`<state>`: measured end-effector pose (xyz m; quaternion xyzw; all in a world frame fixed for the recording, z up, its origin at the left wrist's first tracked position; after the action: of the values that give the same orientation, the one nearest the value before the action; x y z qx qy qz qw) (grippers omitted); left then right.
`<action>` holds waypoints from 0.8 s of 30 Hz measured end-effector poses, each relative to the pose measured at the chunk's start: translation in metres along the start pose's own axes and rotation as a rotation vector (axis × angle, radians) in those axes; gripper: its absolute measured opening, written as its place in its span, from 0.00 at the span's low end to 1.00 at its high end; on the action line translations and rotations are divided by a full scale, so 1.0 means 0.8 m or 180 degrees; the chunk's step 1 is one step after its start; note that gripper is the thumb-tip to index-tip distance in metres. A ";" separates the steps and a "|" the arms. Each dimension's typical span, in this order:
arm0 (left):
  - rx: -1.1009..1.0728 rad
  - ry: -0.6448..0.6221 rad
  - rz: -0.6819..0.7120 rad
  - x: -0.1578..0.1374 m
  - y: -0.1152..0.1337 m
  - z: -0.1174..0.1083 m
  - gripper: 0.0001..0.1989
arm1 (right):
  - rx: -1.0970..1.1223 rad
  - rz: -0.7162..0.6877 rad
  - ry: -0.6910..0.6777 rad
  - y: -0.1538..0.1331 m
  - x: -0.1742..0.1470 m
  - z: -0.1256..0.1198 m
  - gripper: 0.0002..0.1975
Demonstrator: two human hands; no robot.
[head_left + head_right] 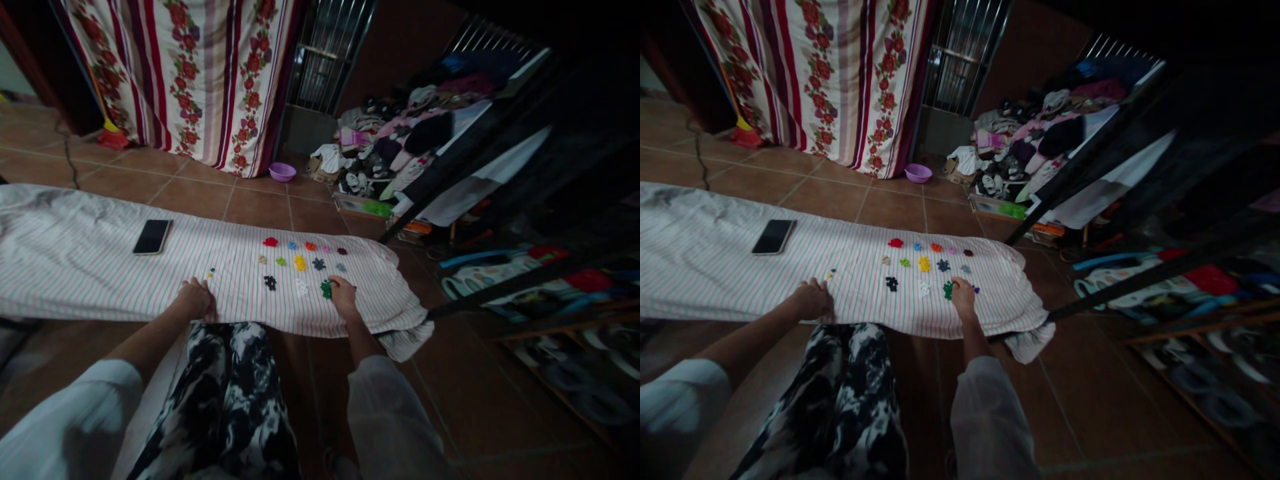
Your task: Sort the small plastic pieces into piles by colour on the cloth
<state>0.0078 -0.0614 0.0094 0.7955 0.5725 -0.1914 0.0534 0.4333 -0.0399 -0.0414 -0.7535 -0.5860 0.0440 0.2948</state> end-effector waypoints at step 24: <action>-0.0274 -0.0027 -0.0111 0.009 -0.006 0.016 0.34 | 0.0887 -0.0945 -0.0213 -0.169 -0.033 0.050 0.16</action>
<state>0.0024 -0.0574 -0.0046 0.7815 0.5937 -0.1709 0.0866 0.2927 -0.0297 -0.0144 -0.6089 -0.6884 0.1056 0.3798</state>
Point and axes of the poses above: each hand's wrist, its own x-axis towards the middle knuckle, its own z-axis out of the palm, y = z × x, the point moved 1 cm from there along x, towards the middle knuckle, and after that the axes turned 1 degree about y, right-handed, at the moved point
